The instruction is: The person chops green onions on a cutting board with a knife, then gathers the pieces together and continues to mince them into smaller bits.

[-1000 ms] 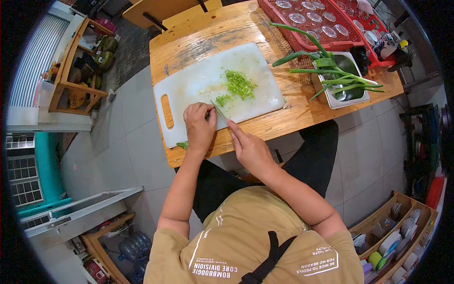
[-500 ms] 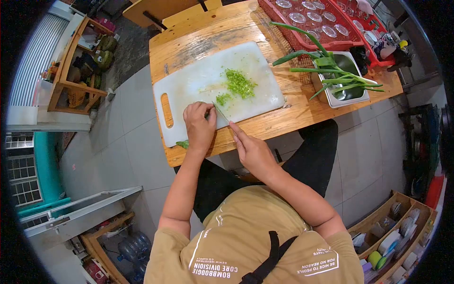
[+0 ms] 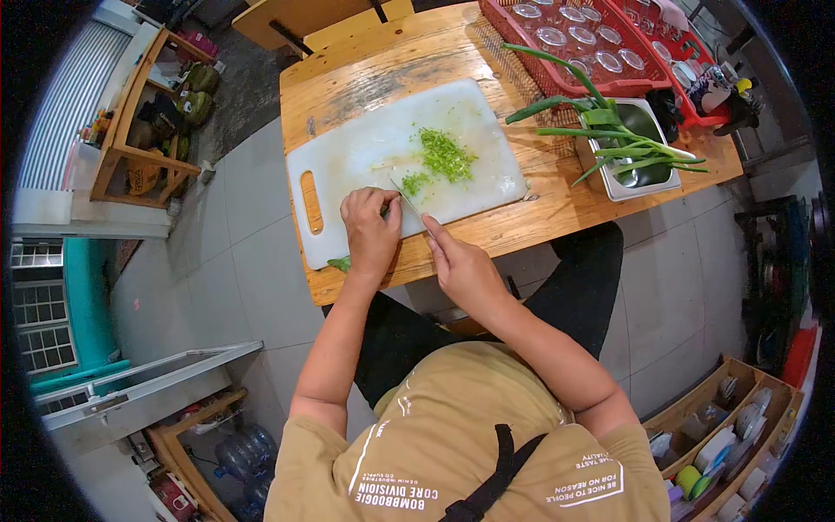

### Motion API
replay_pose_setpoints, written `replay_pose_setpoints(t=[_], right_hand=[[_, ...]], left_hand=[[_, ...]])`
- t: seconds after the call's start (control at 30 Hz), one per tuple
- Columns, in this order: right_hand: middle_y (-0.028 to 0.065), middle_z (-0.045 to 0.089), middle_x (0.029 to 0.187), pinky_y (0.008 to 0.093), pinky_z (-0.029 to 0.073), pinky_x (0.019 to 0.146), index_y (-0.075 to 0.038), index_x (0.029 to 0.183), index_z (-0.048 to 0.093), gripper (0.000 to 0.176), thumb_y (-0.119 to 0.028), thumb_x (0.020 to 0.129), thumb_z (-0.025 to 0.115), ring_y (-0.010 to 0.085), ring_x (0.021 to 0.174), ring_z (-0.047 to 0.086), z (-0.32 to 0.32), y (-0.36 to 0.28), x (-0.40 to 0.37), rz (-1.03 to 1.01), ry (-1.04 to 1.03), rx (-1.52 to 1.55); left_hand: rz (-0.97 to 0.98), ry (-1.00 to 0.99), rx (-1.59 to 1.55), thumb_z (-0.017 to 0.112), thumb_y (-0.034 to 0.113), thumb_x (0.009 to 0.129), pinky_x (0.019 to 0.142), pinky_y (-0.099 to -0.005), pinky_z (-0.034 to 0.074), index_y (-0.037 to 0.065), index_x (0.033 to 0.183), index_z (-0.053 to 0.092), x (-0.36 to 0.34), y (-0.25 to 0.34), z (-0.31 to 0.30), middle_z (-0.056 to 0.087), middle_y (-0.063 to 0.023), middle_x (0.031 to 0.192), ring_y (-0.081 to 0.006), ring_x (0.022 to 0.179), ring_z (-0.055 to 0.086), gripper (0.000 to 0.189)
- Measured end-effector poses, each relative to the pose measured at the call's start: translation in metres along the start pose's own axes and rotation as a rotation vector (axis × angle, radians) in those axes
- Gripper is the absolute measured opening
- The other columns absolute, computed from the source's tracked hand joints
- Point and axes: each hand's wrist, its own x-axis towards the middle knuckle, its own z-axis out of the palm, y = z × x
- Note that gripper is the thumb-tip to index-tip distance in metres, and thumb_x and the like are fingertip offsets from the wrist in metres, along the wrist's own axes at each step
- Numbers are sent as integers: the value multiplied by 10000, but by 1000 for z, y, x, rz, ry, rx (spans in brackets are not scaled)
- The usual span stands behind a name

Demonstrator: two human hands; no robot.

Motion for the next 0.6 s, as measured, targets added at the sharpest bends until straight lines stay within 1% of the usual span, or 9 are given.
replay_pose_setpoints(t=[0.2, 0.27, 0.3, 0.37, 0.5, 0.57, 0.6], right_hand=[[282, 712, 848, 586, 548, 712, -126, 1586, 538, 482, -171, 1107, 577, 475, 767, 698, -7, -4, -11, 43, -2, 76], [270, 706, 829, 585, 545, 704, -126, 1587, 538, 485, -171, 1106, 576, 472, 754, 694, -5, -4, -11, 37, -5, 20], [270, 706, 829, 585, 545, 704, -126, 1587, 538, 485, -171, 1106, 576, 472, 754, 694, -3, -4, -10, 36, -8, 22], [271, 702, 814, 537, 549, 688, -134, 1562, 583, 467, -160, 1097, 616, 454, 737, 695, 2, -3, -5, 43, 14, -79], [262, 697, 797, 549, 548, 686, -136, 1561, 583, 475, -147, 1087, 618, 453, 728, 691, 13, 4, 11, 23, 48, -122], [237, 708, 844, 571, 562, 701, -145, 1597, 535, 491, -191, 1109, 566, 449, 760, 694, 18, 9, 13, -27, 67, -84], [237, 708, 844, 571, 562, 701, -145, 1597, 535, 491, -191, 1109, 566, 449, 760, 694, 14, 7, 12, -28, 68, -84]], left_hand=[[3, -28, 8, 781, 104, 920, 1005, -454, 460, 51, 941, 768, 4, 3, 1, 705, -95, 925, -315, 1001, 653, 59], [-42, -54, 1, 779, 104, 918, 1055, -457, 432, 58, 927, 766, 4, 3, 0, 704, -83, 928, -307, 1038, 643, 49], [-45, -55, 4, 779, 104, 918, 1055, -457, 432, 58, 927, 766, 5, 3, 1, 704, -83, 928, -307, 1038, 643, 49], [-45, -64, -19, 785, 114, 918, 1052, -458, 433, 61, 924, 770, 5, 1, 1, 707, -83, 929, -309, 1036, 645, 55], [-40, -77, 20, 790, 123, 916, 1052, -460, 435, 64, 928, 775, 5, -1, 3, 709, -81, 927, -309, 1035, 647, 61], [-13, -39, 12, 792, 128, 913, 984, -456, 473, 48, 913, 769, 5, -1, 2, 708, -90, 887, -313, 978, 661, 84], [-11, -38, 12, 792, 128, 913, 984, -456, 473, 48, 913, 769, 5, -1, 2, 708, -90, 887, -313, 978, 661, 84]])
